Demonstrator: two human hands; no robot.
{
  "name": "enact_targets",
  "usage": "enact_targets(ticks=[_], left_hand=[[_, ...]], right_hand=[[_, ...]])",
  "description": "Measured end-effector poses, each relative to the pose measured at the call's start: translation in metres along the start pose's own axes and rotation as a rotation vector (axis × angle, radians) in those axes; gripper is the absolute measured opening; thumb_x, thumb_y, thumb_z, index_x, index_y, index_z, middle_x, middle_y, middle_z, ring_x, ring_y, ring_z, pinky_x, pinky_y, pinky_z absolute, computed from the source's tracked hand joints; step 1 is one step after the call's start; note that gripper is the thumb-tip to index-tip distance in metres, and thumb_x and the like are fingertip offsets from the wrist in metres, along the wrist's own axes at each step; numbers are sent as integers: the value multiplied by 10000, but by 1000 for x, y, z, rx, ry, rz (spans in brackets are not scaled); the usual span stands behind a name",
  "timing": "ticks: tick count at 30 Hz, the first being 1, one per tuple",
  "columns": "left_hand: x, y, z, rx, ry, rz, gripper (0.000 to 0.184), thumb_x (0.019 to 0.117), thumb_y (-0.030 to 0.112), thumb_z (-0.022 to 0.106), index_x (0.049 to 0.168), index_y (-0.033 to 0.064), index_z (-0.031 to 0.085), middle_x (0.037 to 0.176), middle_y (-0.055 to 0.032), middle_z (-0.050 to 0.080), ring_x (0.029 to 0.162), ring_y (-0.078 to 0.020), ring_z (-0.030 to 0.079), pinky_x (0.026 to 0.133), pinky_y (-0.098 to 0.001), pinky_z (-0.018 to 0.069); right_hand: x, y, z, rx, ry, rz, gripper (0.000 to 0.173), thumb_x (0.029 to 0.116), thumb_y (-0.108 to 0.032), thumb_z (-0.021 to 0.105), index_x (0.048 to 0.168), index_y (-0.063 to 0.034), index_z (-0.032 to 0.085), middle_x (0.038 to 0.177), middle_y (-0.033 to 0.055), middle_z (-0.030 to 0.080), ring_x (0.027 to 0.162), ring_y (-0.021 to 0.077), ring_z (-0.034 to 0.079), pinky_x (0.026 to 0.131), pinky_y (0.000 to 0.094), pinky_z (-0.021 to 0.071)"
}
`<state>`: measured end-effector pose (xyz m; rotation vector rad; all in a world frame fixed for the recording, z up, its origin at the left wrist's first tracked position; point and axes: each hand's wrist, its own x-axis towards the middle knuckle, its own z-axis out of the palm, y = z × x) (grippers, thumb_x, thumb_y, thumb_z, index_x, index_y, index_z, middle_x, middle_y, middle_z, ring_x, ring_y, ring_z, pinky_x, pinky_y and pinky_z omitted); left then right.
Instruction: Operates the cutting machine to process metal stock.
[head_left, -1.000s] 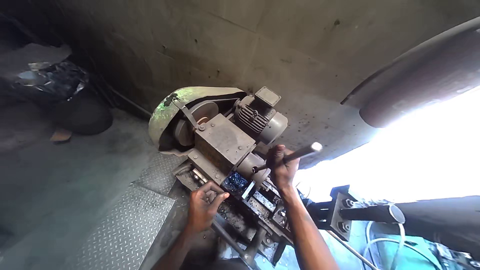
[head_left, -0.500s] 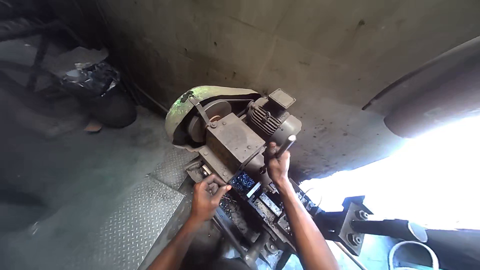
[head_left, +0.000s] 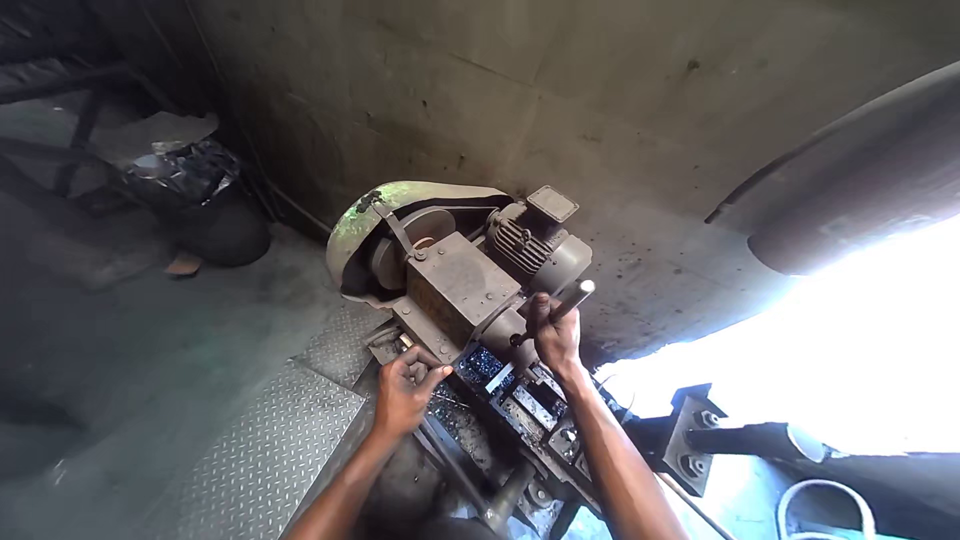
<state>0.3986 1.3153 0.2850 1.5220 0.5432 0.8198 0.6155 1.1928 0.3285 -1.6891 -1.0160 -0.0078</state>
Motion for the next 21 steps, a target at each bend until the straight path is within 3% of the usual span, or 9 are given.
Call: enact_targets(ticks=[5,9,11,13,14,16,18,19,21], left_hand=[[0,0,1,19,25,-14,62,827,82,769,842,121,723,649,31,653,437,-62,483,430,-203,417],[-4,2,0,66,7,-52,75,838,78,773,859,110,708,642,36,631,431,-66,481,428,-224,439],[-2,2,-1,70,4,-53,74,832,98,769,854,116,701,588,67,566,422,-42,450,424,-211,422],[1,3,0,52,14,-53,74,834,94,770,848,119,702,577,83,556,428,-21,448,427,-193,418],[-1,4,1,47,21,-62,79,837,74,773,850,112,705,600,75,583,436,-24,456,435,-194,420],[-2,5,0,55,21,-62,89,836,51,774,855,110,711,657,51,639,444,-41,473,439,-205,432],[-1,4,-1,61,11,-47,83,837,63,770,852,120,713,670,41,649,438,-56,472,433,-214,430],[-1,3,0,57,9,-38,81,839,68,774,852,124,716,681,39,661,439,-62,477,433,-216,434],[-1,2,0,43,11,-34,80,840,73,777,848,125,716,680,36,661,430,-68,473,422,-220,433]], right_hand=[[0,-24,-5,25,77,-100,543,1097,-508,391,687,-167,492,521,-46,425,406,68,406,397,256,363],[-18,22,13,-174,-116,-24,380,1087,-250,467,789,-52,595,600,45,500,502,161,507,486,360,439],[-17,25,20,-232,-167,-7,263,1020,-125,519,825,-6,649,643,81,561,578,201,571,570,416,477],[-10,11,17,-206,-129,-35,212,966,-74,544,827,18,677,641,81,599,582,184,602,588,412,512],[-9,2,13,-177,-96,-60,257,981,-114,527,785,4,645,610,57,576,543,154,584,548,382,508],[-3,-14,4,-83,2,-105,472,1087,-357,449,719,-85,565,570,-37,502,492,56,514,487,278,468],[6,-22,2,22,90,-119,537,1084,-543,393,685,-195,481,546,-103,446,457,12,460,446,230,427],[7,-19,3,38,117,-109,532,1081,-559,388,682,-214,464,538,-107,426,445,15,440,435,231,410],[2,9,11,-61,78,-51,553,1091,-534,374,696,-164,487,538,-57,435,438,69,449,428,288,416]])
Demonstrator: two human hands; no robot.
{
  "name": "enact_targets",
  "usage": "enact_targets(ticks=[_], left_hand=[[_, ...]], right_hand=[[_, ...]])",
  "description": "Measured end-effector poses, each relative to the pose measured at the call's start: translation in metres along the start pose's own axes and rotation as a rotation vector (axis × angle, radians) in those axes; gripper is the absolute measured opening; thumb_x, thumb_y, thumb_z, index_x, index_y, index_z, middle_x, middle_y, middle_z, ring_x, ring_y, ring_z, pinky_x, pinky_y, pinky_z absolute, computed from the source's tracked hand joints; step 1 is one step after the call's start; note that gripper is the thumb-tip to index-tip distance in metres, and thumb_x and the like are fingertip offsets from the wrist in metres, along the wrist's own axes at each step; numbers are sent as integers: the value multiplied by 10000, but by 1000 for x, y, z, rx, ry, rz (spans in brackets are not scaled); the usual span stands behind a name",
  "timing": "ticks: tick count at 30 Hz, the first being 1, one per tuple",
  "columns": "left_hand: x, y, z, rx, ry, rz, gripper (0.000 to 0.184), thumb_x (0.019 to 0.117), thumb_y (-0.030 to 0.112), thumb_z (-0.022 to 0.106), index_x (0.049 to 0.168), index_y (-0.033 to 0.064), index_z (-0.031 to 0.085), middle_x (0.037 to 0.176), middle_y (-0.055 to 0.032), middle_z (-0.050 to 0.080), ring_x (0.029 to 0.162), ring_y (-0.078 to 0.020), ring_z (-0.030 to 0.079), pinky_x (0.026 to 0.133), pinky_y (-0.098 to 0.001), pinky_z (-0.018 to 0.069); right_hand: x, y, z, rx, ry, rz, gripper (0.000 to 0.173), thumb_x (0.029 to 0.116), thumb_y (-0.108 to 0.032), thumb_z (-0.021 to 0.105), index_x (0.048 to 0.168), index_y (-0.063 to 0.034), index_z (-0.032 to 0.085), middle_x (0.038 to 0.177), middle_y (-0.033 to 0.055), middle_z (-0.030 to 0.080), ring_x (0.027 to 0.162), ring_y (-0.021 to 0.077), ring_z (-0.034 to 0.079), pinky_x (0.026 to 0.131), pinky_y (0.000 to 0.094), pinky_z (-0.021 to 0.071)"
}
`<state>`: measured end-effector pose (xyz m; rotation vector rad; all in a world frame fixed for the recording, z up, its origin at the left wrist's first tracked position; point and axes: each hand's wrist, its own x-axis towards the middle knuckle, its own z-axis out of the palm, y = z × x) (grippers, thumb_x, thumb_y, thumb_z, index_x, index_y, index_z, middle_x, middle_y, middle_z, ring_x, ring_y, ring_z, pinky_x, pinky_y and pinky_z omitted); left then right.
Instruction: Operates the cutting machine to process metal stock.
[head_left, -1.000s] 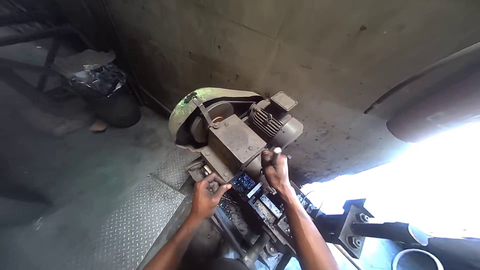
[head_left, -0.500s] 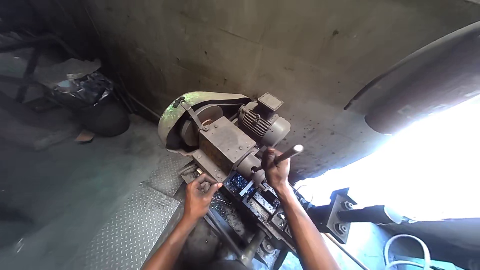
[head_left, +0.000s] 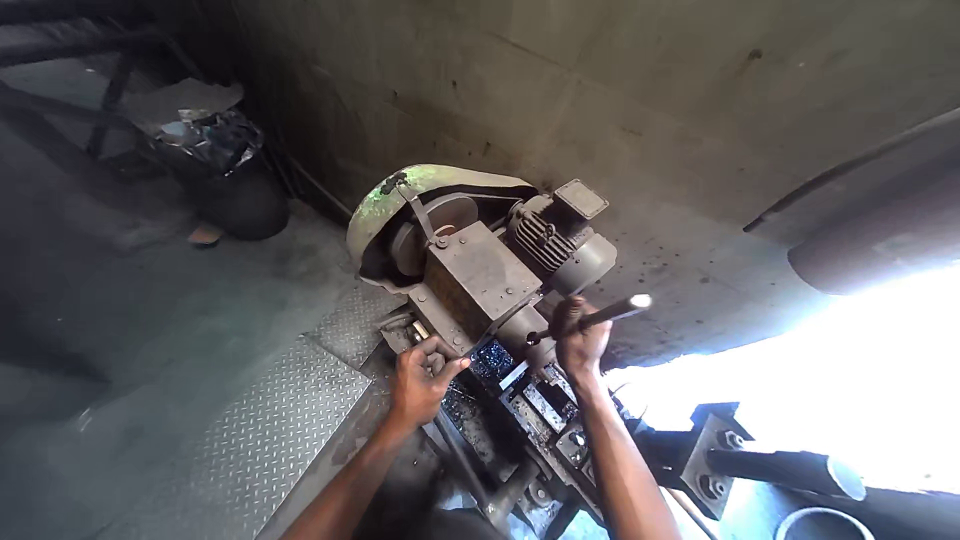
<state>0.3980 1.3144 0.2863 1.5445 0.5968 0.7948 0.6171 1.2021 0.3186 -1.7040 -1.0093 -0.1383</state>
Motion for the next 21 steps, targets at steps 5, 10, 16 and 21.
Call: enact_targets(ticks=[5,10,16,21], left_hand=[[4,-1,-1,-4,-9,-17,63,844,146,773,851,132,712,588,76,572,431,-27,429,436,-201,395],[0,-2,-1,-10,-6,2,66,844,103,774,849,127,712,665,51,647,450,-39,457,436,-204,402],[1,-1,-1,-19,0,20,71,846,98,771,850,125,705,641,57,637,437,-26,447,428,-187,393],[1,-1,-2,-16,-20,41,73,850,97,777,861,115,707,604,57,589,421,-31,414,417,-184,374]], right_hand=[[-17,22,8,-177,-213,81,363,1031,-218,472,738,-47,602,594,33,526,532,147,541,527,384,474],[10,-26,-11,187,-20,-2,428,1079,-459,469,728,-221,532,569,-152,474,477,-23,475,460,194,446],[19,-35,-12,530,168,20,407,1010,-589,548,722,-309,487,532,-165,403,424,-14,396,411,181,371],[23,-56,-15,498,138,-89,422,1001,-616,533,705,-317,499,545,-176,419,442,-34,404,421,172,368]])
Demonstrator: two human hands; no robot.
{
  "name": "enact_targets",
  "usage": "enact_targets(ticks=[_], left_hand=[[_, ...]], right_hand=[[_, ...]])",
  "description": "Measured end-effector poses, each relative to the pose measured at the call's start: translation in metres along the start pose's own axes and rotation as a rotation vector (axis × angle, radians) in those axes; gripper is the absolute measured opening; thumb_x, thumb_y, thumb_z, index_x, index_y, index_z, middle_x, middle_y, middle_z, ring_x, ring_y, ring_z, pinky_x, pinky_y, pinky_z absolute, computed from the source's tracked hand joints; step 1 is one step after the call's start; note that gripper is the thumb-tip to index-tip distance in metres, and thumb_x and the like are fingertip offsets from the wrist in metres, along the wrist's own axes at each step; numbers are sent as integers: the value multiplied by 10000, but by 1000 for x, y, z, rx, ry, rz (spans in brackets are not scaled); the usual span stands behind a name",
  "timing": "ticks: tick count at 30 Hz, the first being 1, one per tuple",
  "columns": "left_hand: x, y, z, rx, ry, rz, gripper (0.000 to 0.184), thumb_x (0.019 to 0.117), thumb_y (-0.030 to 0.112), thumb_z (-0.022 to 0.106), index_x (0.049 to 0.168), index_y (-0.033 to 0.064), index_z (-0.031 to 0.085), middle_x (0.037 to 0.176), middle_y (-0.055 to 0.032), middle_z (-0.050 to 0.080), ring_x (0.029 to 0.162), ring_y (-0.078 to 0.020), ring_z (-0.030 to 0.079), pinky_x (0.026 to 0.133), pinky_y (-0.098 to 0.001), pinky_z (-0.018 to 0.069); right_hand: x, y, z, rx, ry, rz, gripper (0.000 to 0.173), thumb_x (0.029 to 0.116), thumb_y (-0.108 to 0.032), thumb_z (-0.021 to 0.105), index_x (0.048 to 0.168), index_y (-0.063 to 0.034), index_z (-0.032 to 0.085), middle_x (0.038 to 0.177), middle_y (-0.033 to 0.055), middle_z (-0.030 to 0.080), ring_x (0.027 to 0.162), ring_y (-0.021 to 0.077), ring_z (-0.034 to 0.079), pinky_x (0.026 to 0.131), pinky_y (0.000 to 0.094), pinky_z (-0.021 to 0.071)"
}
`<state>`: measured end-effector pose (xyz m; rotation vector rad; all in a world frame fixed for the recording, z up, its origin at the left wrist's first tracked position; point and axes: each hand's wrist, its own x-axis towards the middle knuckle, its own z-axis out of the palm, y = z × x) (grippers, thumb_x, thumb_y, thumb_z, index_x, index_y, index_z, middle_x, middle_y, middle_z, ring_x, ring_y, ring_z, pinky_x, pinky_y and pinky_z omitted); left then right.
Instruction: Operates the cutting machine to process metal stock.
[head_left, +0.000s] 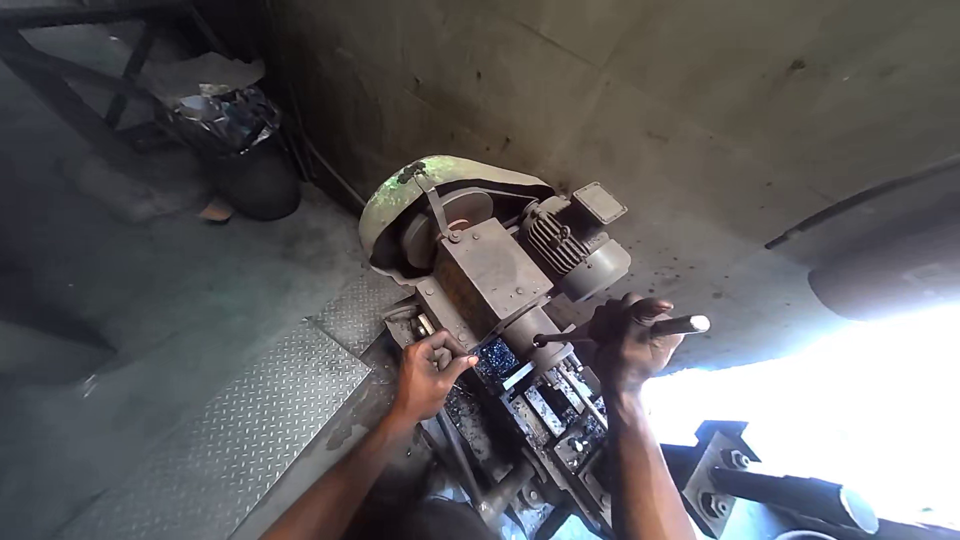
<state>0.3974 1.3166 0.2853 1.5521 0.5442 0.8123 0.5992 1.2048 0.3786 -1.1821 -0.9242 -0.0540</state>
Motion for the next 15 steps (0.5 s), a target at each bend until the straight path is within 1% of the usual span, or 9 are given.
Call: enact_targets(ticks=[2,3,4,6,8,10,11,13,15], left_hand=[[0,0,0,6,0,-13,71,846,91,774,856,120,710,605,54,594,418,-41,419,420,-194,383],[0,1,0,10,2,-24,75,846,84,774,854,121,709,610,49,597,418,-46,423,422,-199,391],[-1,2,-1,14,4,-42,83,846,77,779,852,118,707,609,43,596,418,-53,423,422,-206,393],[-4,2,-1,16,3,-69,90,847,85,794,852,112,708,591,30,580,411,-70,417,413,-222,393],[-2,-1,-1,20,0,-64,82,841,121,790,853,117,709,562,54,546,418,-53,421,423,-219,396],[1,-1,0,11,23,-70,74,836,123,785,852,121,713,558,83,536,435,-21,429,444,-197,399],[-3,-1,-1,3,30,-78,76,834,109,785,852,115,711,557,77,534,434,-25,426,440,-196,394],[-3,-2,-2,-2,22,-59,73,837,100,782,857,111,713,581,60,557,437,-39,429,434,-198,393],[-3,-2,-1,-2,15,-47,70,842,92,778,866,114,716,622,57,602,433,-33,437,425,-193,404]], right_hand=[[-2,6,1,-133,-5,-12,445,1029,-596,496,705,-292,477,549,-170,403,453,-32,407,431,180,381],[-8,19,-2,-265,-36,-8,459,1064,-549,451,719,-248,477,562,-148,418,472,-21,433,453,196,408],[-19,36,-6,-403,-89,14,466,1089,-461,430,716,-188,491,563,-107,439,475,8,457,459,228,424],[-40,71,-13,-569,-235,92,474,1081,-336,437,683,-95,532,547,-10,468,462,100,478,450,327,416],[-46,83,-13,-590,-290,133,449,1058,-280,438,660,-91,524,548,-15,464,482,90,483,472,323,425],[-32,58,-6,-526,-243,102,392,1013,-230,480,649,-93,532,544,-53,474,490,36,494,481,273,438],[-26,39,-4,-451,-215,91,399,1028,-272,488,656,-130,522,550,-91,467,494,2,485,479,237,435],[-8,5,1,-227,-150,65,425,1056,-481,512,693,-260,516,570,-168,461,501,-34,469,480,187,429],[4,-12,4,-89,-70,50,403,1003,-596,550,697,-335,531,555,-194,463,467,-37,451,445,176,409]])
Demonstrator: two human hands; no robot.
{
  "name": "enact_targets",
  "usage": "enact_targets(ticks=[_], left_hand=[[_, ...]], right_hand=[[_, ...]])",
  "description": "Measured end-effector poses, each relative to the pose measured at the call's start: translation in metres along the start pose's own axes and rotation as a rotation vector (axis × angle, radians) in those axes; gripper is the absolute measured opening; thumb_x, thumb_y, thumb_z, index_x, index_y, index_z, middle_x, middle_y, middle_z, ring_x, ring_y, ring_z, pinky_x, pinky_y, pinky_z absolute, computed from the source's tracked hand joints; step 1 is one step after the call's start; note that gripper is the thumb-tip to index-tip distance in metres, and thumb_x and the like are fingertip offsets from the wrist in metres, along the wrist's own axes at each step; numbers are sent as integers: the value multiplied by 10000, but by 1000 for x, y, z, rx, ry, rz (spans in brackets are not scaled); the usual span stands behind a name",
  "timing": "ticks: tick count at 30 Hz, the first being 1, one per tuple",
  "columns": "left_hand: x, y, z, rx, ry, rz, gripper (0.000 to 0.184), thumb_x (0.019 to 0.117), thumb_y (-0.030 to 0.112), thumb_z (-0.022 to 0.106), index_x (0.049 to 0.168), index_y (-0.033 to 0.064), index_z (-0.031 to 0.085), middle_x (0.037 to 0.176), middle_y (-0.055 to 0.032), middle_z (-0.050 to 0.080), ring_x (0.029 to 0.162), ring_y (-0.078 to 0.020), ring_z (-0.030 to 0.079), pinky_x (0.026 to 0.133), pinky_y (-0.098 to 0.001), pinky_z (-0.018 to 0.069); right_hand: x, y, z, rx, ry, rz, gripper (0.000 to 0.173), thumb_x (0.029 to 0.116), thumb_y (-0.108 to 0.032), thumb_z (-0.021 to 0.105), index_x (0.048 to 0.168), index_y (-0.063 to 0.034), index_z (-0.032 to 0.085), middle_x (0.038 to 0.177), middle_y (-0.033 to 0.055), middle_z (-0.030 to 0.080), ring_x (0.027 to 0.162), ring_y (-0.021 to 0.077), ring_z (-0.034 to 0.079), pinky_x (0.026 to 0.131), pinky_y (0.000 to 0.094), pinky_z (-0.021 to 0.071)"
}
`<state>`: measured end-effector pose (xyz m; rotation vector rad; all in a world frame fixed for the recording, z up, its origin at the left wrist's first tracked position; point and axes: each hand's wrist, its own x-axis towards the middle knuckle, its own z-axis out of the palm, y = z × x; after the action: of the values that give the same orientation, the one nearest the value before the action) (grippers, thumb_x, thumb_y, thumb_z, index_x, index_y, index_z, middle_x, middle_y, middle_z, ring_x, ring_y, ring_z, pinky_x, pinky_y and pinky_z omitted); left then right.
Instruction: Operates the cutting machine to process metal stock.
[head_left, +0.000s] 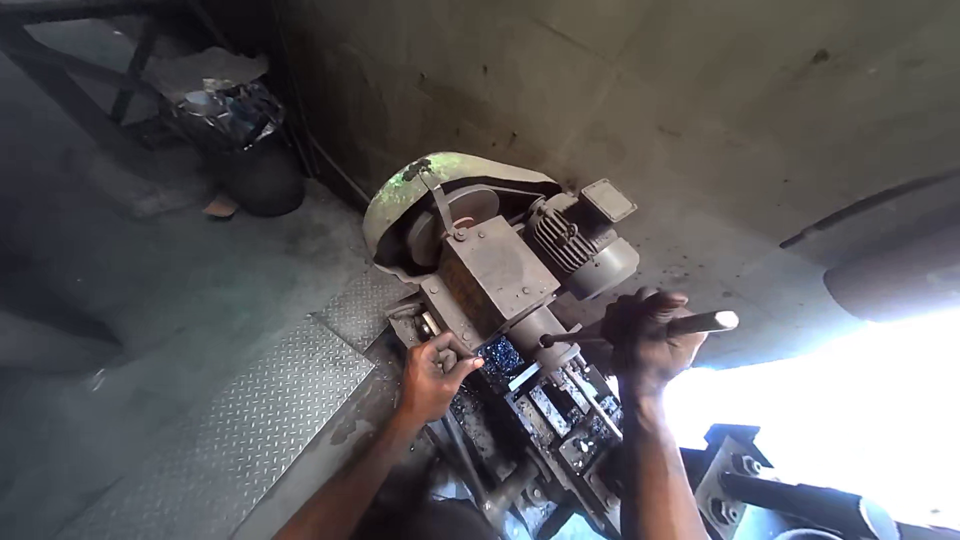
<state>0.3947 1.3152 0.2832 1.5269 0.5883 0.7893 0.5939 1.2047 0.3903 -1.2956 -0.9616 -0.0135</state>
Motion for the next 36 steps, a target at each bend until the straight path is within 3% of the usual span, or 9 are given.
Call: enact_targets(ticks=[3,6,13,18,21,24,31,34,36], left_hand=[[1,0,1,-34,17,16,73,828,88,774,857,118,714,568,64,540,414,-41,418,408,-194,391],[-1,-1,2,-35,11,24,71,829,102,771,853,126,708,545,64,520,402,-49,417,397,-201,392],[1,1,2,-48,13,42,82,835,66,769,866,117,713,693,47,667,443,-37,490,430,-187,439],[3,2,4,-61,20,44,91,829,56,770,857,112,704,600,53,588,408,-39,441,403,-185,409],[0,3,2,-37,-4,14,99,840,51,785,866,103,704,630,28,615,416,-63,444,412,-206,415],[2,3,2,-39,6,5,93,833,62,788,856,108,711,600,28,594,399,-67,429,401,-210,405],[-1,6,1,-12,1,-26,91,842,55,776,881,93,703,571,44,551,418,-63,443,418,-218,420],[3,4,5,-6,40,-12,93,829,74,785,869,106,707,583,73,562,441,-25,451,445,-196,416],[1,3,2,12,32,-7,87,840,81,789,871,101,710,617,50,601,440,-41,463,438,-202,425]], right_hand=[[-14,39,-2,-143,21,-30,448,1047,-568,481,720,-262,504,574,-158,458,491,-23,467,470,201,438],[-34,82,-8,-295,-120,-70,455,1075,-357,446,670,-157,494,552,-83,443,483,11,451,477,232,409],[-6,15,-4,-5,51,-64,422,1009,-602,534,705,-309,525,556,-179,460,460,-33,443,441,184,406],[-29,65,-10,-92,-86,-228,460,1090,-481,441,727,-202,485,574,-102,426,488,-5,443,462,193,410],[-24,39,-12,-181,-163,-44,509,1099,-482,410,681,-192,439,527,-70,385,420,39,377,399,219,342],[-13,22,-3,-220,-113,-44,500,1094,-492,417,691,-198,443,512,-69,365,396,44,353,380,225,322],[-36,89,-7,-437,-196,101,515,1108,-395,398,706,-97,519,540,20,438,433,146,448,410,344,394],[-16,49,1,-388,-180,-5,401,1052,-254,464,685,-109,538,556,-74,458,486,12,464,475,239,422],[-6,15,2,-251,-137,20,439,1080,-407,460,703,-188,504,567,-128,447,489,-18,453,473,207,421]])
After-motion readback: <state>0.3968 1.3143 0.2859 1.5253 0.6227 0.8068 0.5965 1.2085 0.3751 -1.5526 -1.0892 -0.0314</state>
